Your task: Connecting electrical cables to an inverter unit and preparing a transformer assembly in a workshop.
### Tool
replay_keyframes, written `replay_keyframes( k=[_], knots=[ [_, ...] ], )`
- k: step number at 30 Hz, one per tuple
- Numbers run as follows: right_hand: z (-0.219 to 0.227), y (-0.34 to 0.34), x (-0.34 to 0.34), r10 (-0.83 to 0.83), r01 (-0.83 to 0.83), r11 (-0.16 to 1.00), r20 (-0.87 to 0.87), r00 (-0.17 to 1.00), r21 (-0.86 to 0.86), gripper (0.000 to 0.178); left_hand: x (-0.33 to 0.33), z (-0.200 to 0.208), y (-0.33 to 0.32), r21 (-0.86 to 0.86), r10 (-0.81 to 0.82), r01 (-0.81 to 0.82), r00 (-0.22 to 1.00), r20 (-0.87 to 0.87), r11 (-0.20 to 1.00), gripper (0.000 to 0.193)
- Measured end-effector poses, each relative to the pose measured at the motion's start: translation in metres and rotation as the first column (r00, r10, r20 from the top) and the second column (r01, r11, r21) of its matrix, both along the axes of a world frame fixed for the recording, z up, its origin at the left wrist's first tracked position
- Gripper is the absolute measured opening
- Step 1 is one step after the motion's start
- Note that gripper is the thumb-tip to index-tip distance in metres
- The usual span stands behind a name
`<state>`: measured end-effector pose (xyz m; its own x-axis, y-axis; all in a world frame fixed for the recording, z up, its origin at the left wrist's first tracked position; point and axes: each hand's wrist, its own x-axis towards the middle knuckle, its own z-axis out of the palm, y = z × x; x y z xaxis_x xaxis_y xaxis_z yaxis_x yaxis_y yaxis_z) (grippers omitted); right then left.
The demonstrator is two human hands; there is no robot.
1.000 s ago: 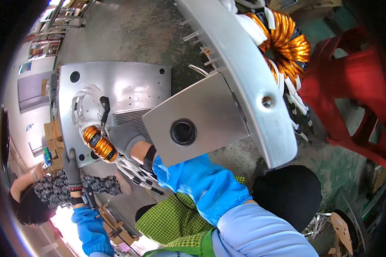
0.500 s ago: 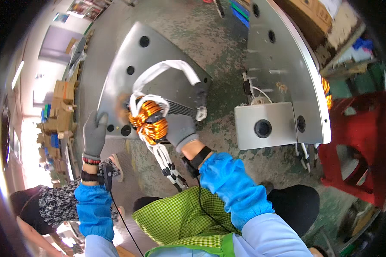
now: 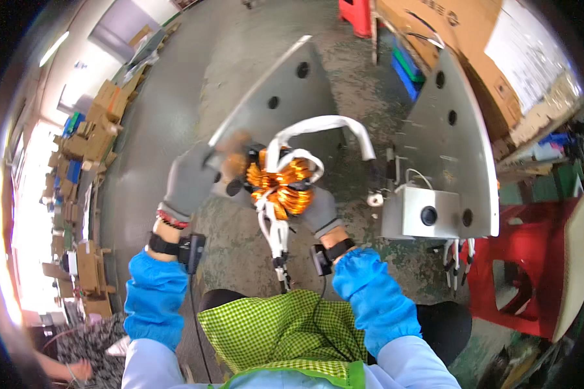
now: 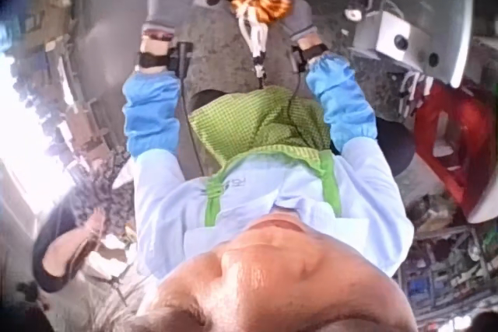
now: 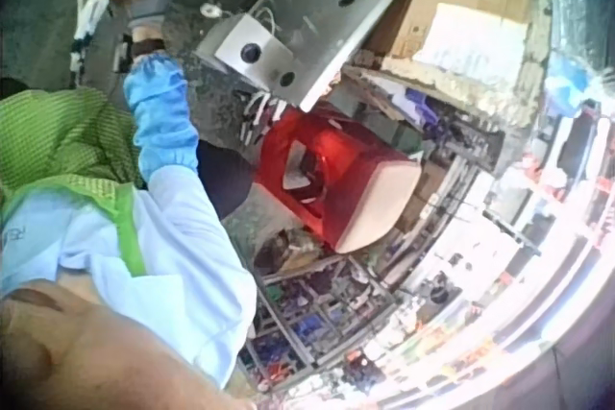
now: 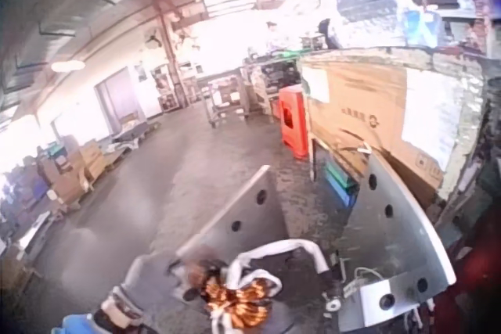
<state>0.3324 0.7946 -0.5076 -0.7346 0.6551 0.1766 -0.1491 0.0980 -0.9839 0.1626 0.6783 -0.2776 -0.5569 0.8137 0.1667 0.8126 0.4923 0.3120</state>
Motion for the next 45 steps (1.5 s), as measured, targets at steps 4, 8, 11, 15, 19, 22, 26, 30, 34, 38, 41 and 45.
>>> replay_keyframes(
  k=[4,8,11,15,19,22,26,30,34,38,41,45],
  knots=[
    [0.018,-0.009,0.01,-0.214,0.22,0.967,0.063,0.975,-0.128,0.021,-0.024,-0.004,-0.002,0.097,-0.017,0.011,0.998,0.058,0.995,0.025],
    [0.025,-0.004,0.033,-0.163,0.167,0.768,0.064,0.985,-0.619,0.013,-0.037,-0.012,-0.001,0.035,-0.085,0.088,0.993,-0.079,0.996,0.021],
    [0.017,0.009,0.042,-0.135,-0.029,0.524,-0.116,0.984,-0.851,0.013,-0.037,-0.018,-0.002,-0.023,-0.025,0.024,1.0,-0.014,0.999,0.026],
    [0.007,0.013,0.044,-0.14,-0.258,0.221,-0.292,0.946,-0.941,0.016,-0.038,-0.021,-0.004,-0.084,0.034,-0.036,0.999,-0.027,0.996,0.036],
    [0.009,0.003,0.036,-0.039,-0.104,0.618,-0.162,0.986,-0.78,0.019,-0.047,-0.023,-0.004,-0.062,0.071,-0.068,0.996,0.058,0.996,0.041],
    [0.019,-0.004,0.028,-0.168,-0.114,0.451,-0.209,0.963,-0.885,0.021,-0.049,-0.025,-0.005,-0.108,0.099,-0.095,0.995,0.03,0.99,0.039],
    [0.026,-0.014,0.029,-0.096,-0.083,0.586,-0.17,0.981,-0.806,0.029,-0.044,-0.024,-0.005,-0.034,0.161,-0.158,0.972,0.171,0.987,0.038],
    [0.027,-0.03,0.036,-0.18,0.038,0.449,-0.048,0.982,-0.893,0.047,-0.037,-0.024,-0.002,-0.016,0.195,-0.198,0.945,0.263,0.98,0.039],
    [0.022,-0.03,0.031,0.111,-0.253,0.48,-0.228,0.967,-0.84,0.044,-0.033,-0.025,0.0,0.008,0.207,-0.217,0.942,0.266,0.976,0.04],
    [0.012,-0.019,0.015,0.279,-0.309,0.506,-0.186,0.942,-0.805,0.042,-0.034,-0.026,-0.002,0.004,0.2,-0.21,0.938,0.282,0.978,0.041],
    [0.009,-0.013,-0.001,0.139,-0.11,0.813,0.008,0.99,-0.572,0.041,-0.035,-0.025,-0.003,-0.013,0.214,-0.219,0.939,0.269,0.976,0.042],
    [0.007,-0.012,-0.015,0.24,-0.123,0.857,0.176,0.955,-0.501,0.042,-0.036,-0.024,-0.004,-0.048,0.279,-0.276,0.924,0.26,0.96,0.044]
  ],
)
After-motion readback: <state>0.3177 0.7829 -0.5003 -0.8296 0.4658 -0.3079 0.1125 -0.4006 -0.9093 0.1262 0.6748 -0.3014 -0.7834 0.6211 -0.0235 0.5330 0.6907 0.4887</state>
